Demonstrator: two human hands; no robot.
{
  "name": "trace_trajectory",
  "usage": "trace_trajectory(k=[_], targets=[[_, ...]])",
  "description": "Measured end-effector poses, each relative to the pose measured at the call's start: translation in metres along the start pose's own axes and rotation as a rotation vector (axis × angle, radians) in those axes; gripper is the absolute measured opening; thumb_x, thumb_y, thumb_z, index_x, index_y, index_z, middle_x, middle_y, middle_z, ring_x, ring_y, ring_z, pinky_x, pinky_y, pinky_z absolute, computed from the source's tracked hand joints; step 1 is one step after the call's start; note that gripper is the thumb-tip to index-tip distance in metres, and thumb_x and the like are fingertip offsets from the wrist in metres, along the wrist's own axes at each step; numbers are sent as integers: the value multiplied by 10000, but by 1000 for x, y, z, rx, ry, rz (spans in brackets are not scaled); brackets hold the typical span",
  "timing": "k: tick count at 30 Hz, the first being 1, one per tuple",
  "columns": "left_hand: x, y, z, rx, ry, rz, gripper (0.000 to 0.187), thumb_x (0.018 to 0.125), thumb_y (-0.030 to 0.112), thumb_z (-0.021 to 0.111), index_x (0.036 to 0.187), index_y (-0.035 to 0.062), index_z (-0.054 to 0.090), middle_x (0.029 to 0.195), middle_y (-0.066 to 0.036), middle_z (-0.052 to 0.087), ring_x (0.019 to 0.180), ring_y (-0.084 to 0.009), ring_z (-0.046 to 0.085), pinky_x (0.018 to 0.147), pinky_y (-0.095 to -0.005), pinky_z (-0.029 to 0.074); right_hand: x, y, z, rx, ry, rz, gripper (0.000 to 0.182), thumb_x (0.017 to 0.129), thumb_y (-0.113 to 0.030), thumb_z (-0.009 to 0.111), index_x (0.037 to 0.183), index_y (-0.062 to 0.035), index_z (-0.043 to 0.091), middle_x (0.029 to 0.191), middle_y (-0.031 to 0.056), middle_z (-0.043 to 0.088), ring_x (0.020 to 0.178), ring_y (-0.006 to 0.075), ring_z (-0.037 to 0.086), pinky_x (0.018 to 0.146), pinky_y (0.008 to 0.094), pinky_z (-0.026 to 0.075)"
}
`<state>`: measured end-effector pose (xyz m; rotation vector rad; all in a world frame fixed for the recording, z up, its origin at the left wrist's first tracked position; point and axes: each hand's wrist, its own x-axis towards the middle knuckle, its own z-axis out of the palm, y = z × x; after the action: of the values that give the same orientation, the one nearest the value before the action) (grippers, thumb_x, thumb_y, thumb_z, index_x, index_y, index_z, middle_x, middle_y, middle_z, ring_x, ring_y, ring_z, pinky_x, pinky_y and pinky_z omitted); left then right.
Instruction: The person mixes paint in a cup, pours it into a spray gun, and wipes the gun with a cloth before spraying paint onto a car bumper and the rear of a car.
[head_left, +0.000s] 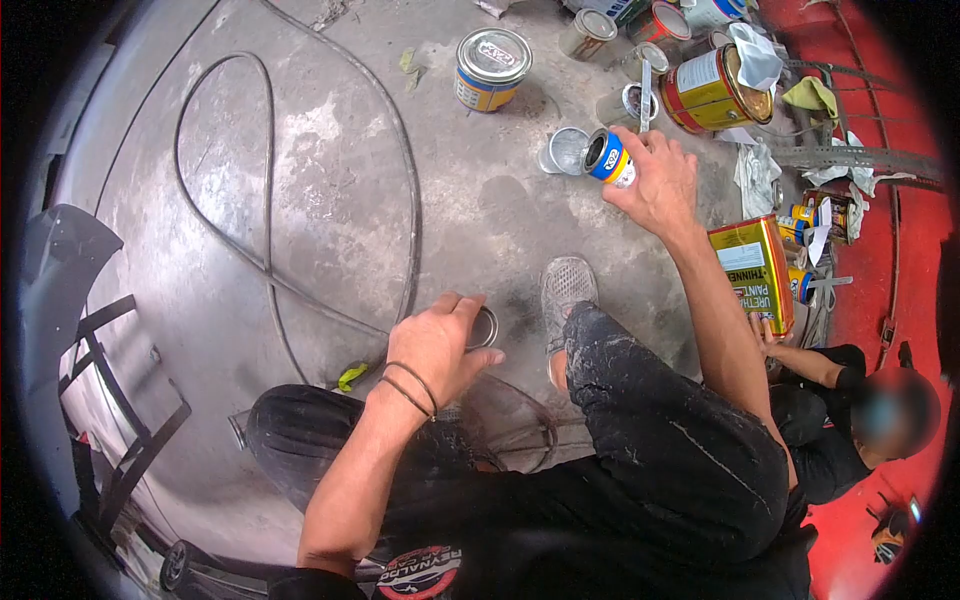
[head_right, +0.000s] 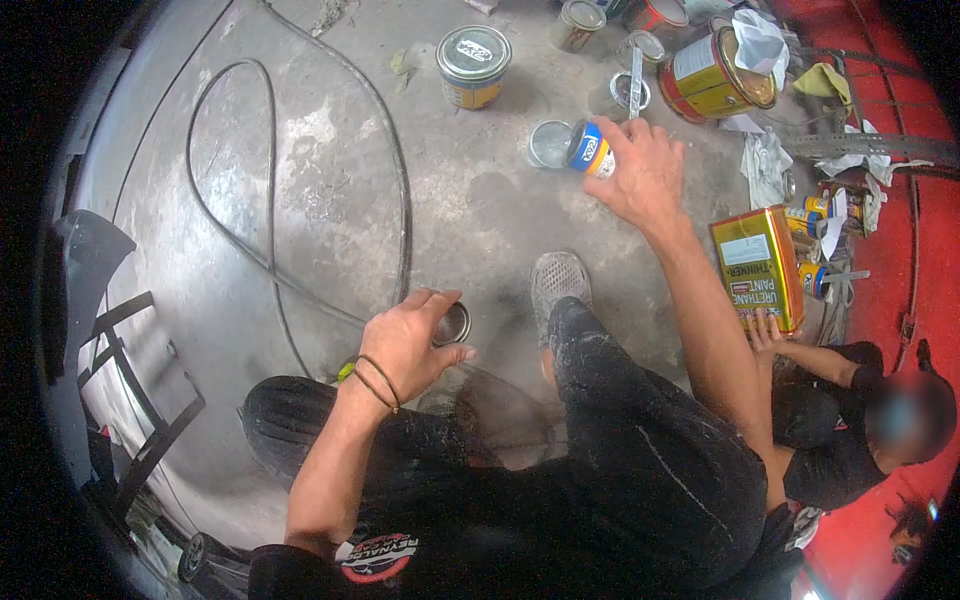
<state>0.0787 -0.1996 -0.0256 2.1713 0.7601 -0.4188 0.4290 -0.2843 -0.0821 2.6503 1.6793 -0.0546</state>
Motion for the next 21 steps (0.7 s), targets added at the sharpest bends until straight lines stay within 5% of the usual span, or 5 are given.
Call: trace_trajectory(k=[18, 21], targets=[[6, 1, 4, 1, 37, -12, 678, 773, 328, 915, 1347, 64, 669, 1200, -156, 708, 1013, -364, 735, 871, -458, 592, 1, 2, 3, 28, 51, -1, 744, 710, -356, 808, 1427, -260, 635, 1204, 97, 672, 1087, 343, 637, 908, 514, 449], [12, 1, 3, -79, 48, -24, 692, 780, 360, 906, 1351, 61, 654, 1209, -164, 702, 1022, -376, 737, 876, -469, 594, 1, 4, 5, 107, -23, 73, 822, 702, -358, 816, 1487, -272, 587, 1236, 108, 653, 1169, 350, 618, 987, 577, 436]])
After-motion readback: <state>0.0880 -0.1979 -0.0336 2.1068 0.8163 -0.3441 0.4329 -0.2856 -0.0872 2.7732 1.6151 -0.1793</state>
